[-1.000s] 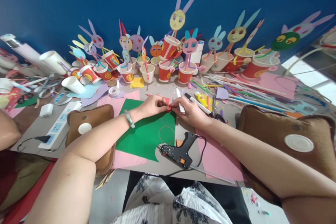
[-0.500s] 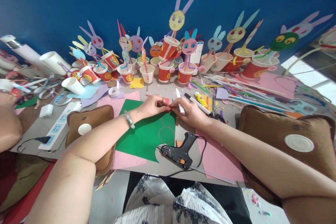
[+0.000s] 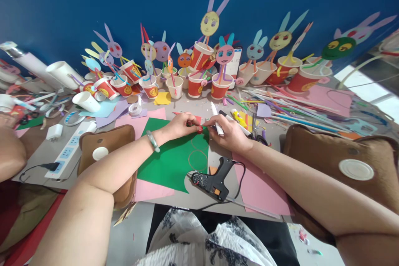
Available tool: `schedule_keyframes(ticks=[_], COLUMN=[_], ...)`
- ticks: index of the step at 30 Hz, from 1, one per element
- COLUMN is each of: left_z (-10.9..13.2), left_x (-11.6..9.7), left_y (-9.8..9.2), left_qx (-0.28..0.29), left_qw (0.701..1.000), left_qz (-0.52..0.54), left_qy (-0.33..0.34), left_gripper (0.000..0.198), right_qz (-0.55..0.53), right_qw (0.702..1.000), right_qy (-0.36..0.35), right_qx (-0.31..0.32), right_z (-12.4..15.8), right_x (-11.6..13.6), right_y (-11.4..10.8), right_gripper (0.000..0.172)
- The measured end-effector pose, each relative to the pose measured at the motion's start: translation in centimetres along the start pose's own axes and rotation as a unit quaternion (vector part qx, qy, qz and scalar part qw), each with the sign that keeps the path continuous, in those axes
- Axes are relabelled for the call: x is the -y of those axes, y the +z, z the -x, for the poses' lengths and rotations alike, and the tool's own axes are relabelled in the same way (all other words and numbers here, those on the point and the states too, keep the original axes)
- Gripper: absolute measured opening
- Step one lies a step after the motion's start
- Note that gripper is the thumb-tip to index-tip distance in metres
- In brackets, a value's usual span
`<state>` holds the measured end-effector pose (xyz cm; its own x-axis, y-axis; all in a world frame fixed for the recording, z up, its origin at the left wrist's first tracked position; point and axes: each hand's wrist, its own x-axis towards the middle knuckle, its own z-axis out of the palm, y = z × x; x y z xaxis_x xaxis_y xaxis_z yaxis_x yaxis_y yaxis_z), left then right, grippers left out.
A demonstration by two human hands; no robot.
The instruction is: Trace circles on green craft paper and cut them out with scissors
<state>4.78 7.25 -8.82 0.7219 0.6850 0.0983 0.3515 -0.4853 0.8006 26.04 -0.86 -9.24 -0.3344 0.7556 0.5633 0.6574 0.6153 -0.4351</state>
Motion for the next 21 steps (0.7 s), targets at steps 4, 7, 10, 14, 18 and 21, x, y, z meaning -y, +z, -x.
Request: schedule_keyframes(ticks=[4, 7, 10, 14, 18, 21], left_z=[0.0, 0.0, 0.0, 0.0, 0.0, 0.1], left_x=[0.1, -0.2, -0.4, -0.7, -0.8, -1.0], left_y=[0.0, 0.0, 0.0, 0.0, 0.0, -0.2], left_qx=[0.008, 0.011, 0.014, 0.011, 0.008, 0.0], left_qw=[1.0, 1.0, 0.999, 0.999, 1.0, 0.999], left_qz=[0.009, 0.027, 0.037, 0.032, 0.023, 0.026], left_qy=[-0.007, -0.011, -0.01, -0.006, -0.016, -0.022], left_gripper=[0.018, 0.018, 0.019, 0.013, 0.011, 0.012], right_qz=[-0.004, 0.009, 0.022, 0.023, 0.015, 0.017], right_qw=[1.0, 0.999, 0.998, 0.997, 0.997, 0.997], right_qy=[-0.019, -0.019, -0.013, -0.006, -0.003, -0.001], right_qx=[0.019, 0.042, 0.061, 0.069, 0.076, 0.078], right_z=[0.0, 0.0, 0.0, 0.0, 0.0, 0.0], right_x=[0.1, 0.2, 0.3, 0.2, 0.1, 0.1], right_y=[-0.1, -0.2, -0.3, -0.2, -0.2, -0.2], right_gripper=[0.012, 0.011, 0.014, 0.017, 0.016, 0.013])
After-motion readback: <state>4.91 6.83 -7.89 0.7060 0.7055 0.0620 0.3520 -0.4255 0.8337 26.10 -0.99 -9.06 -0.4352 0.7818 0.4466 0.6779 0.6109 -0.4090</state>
